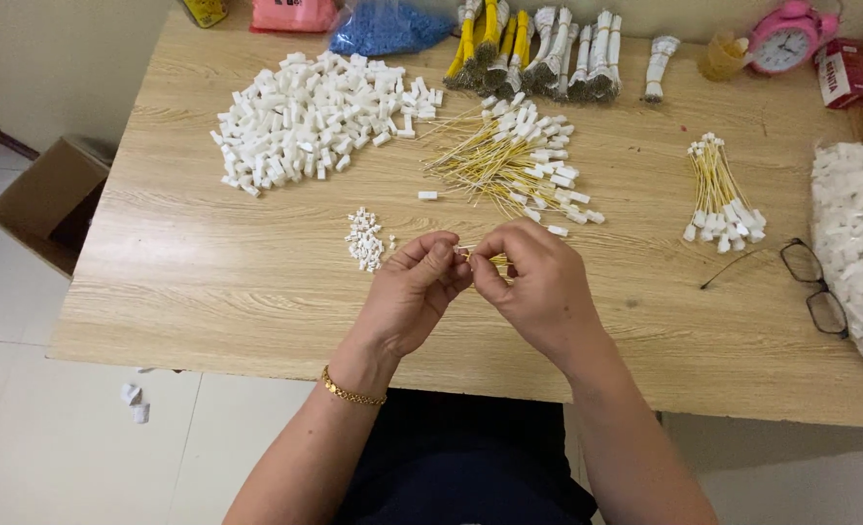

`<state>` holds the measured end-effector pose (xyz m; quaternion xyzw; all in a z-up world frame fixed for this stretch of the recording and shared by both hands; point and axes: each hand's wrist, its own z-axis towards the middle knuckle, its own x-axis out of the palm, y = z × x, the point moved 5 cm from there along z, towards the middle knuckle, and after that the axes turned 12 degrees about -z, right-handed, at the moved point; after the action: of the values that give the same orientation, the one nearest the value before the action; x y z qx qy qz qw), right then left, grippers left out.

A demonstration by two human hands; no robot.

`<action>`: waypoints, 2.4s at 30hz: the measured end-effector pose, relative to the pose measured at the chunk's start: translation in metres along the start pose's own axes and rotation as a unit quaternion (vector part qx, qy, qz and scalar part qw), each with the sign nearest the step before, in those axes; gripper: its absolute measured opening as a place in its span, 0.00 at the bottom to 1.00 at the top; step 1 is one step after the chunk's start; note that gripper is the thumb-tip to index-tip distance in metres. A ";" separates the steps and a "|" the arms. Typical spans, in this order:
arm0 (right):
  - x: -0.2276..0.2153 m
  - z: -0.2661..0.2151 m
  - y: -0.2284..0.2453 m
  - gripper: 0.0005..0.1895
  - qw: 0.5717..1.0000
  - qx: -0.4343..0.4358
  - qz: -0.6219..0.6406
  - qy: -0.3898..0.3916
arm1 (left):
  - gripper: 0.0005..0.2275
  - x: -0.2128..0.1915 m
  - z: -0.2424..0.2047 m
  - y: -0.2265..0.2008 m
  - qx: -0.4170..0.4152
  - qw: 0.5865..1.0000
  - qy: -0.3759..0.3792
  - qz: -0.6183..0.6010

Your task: Assembling small white foam tips onto thin sticks to create industrial swabs

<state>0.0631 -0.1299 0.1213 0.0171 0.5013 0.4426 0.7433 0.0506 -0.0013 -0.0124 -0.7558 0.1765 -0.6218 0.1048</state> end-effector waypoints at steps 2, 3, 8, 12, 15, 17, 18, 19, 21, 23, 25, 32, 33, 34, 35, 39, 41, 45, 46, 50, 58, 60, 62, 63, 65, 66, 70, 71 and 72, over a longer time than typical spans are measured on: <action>-0.002 -0.001 0.001 0.06 1.000 0.001 -0.011 -0.008 | 0.08 -0.003 0.001 0.001 0.002 1.000 0.002 0.003; -0.003 -0.001 0.002 0.06 1.000 0.002 -0.023 -0.015 | 0.08 -0.004 0.001 0.001 0.004 1.000 0.004 0.006; -0.004 -0.001 0.004 0.06 0.999 0.006 -0.037 -0.017 | 0.08 -0.004 0.000 0.000 0.014 1.000 0.003 0.022; -0.003 0.001 0.001 0.05 1.000 0.014 -0.028 0.002 | 0.08 -0.007 0.002 0.002 0.017 0.999 -0.003 0.037; -0.006 0.001 0.007 0.06 0.998 0.005 -0.057 -0.016 | 0.08 -0.002 -0.001 0.001 0.019 0.999 -0.004 0.039; -0.006 0.001 0.005 0.07 0.998 -0.003 -0.067 -0.017 | 0.09 -0.004 -0.001 0.002 0.016 0.999 -0.008 0.041; -0.006 0.001 0.005 0.07 0.997 -0.012 -0.077 -0.018 | 0.09 -0.006 0.000 0.003 0.014 0.999 -0.012 0.045; -0.006 0.001 0.004 0.07 0.997 -0.011 -0.077 -0.018 | 0.09 -0.004 -0.001 0.003 0.014 0.999 -0.013 0.045; -0.006 0.000 0.005 0.08 0.993 -0.046 -0.108 -0.031 | 0.09 -0.001 -0.002 0.002 0.016 0.999 -0.014 0.046; -0.007 0.004 0.006 0.08 0.992 -0.062 -0.105 -0.034 | 0.09 -0.002 -0.001 0.003 0.015 0.998 -0.015 0.053; -0.006 0.003 0.007 0.08 0.991 -0.078 -0.103 -0.037 | 0.08 -0.003 -0.002 0.003 0.013 0.998 -0.016 0.059; -0.002 -0.001 0.005 0.08 0.982 -0.090 -0.156 -0.055 | 0.09 -0.006 -0.001 0.004 0.029 0.997 -0.016 0.075; -0.001 -0.001 0.004 0.08 0.982 -0.085 -0.164 -0.050 | 0.09 -0.007 0.000 0.004 0.036 0.996 -0.018 0.079; -0.001 -0.001 0.005 0.08 0.982 -0.084 -0.164 -0.049 | 0.09 -0.011 0.002 0.006 0.035 0.996 -0.018 0.079; 0.000 0.000 0.005 0.08 0.987 -0.080 -0.138 -0.035 | 0.08 -0.014 0.003 0.008 0.040 0.996 -0.023 0.080; 0.012 -0.005 -0.006 0.08 0.990 -0.061 -0.119 -0.033 | 0.08 -0.009 0.001 0.010 0.057 0.993 -0.041 0.099; 0.018 -0.009 -0.008 0.07 0.994 -0.049 -0.097 -0.031 | 0.08 -0.016 0.003 0.016 0.061 0.991 -0.055 0.108; 0.040 -0.018 -0.032 0.06 0.995 -0.005 -0.097 0.016 | 0.09 -0.037 0.011 0.015 0.057 0.969 -0.081 0.225; 0.050 -0.021 -0.044 0.06 0.995 -0.003 -0.097 0.016 | 0.09 -0.038 0.020 0.006 0.054 0.969 -0.080 0.226; 0.092 -0.034 -0.084 0.03 0.993 0.002 -0.098 0.071 | 0.11 -0.032 0.064 -0.034 0.179 0.764 -0.033 0.618; 0.131 -0.047 -0.121 0.03 0.986 -0.004 -0.114 0.125 | 0.11 -0.073 0.147 -0.040 0.201 0.428 -0.043 0.880; 0.125 -0.042 -0.115 0.07 0.988 -0.008 -0.098 0.121 | 0.09 -0.074 0.154 -0.044 0.211 0.405 -0.039 0.889; 0.120 -0.044 -0.119 0.08 0.989 0.016 -0.105 0.102 | 0.09 -0.060 0.142 -0.054 0.219 0.451 -0.034 0.865; 0.116 -0.045 -0.122 0.09 0.990 0.038 -0.112 0.082 | 0.09 -0.052 0.136 -0.060 0.228 0.496 -0.030 0.837; 0.107 -0.039 -0.126 0.06 0.993 0.063 -0.089 0.054 | 0.09 -0.014 0.111 -0.068 0.272 0.517 -0.011 0.812; 0.101 -0.034 -0.129 0.04 0.994 0.087 -0.064 0.025 | 0.10 0.007 0.096 -0.075 0.316 0.535 0.009 0.784; 0.052 0.016 -0.079 0.10 0.996 0.039 -0.073 -0.029 | 0.09 0.060 0.067 -0.079 0.412 0.580 0.073 0.699; 0.048 0.026 -0.072 0.16 0.997 0.030 -0.065 -0.020 | 0.09 0.072 0.062 -0.076 0.417 0.591 0.100 0.683; 0.044 0.035 -0.065 0.22 0.998 0.020 -0.058 -0.012 | 0.09 0.083 0.057 -0.073 0.422 0.600 0.128 0.667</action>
<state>0.1362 -0.1247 0.0760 0.0081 0.5011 0.3883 0.7733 0.1297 0.0290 0.0786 -0.2118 0.3610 -0.4745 0.7744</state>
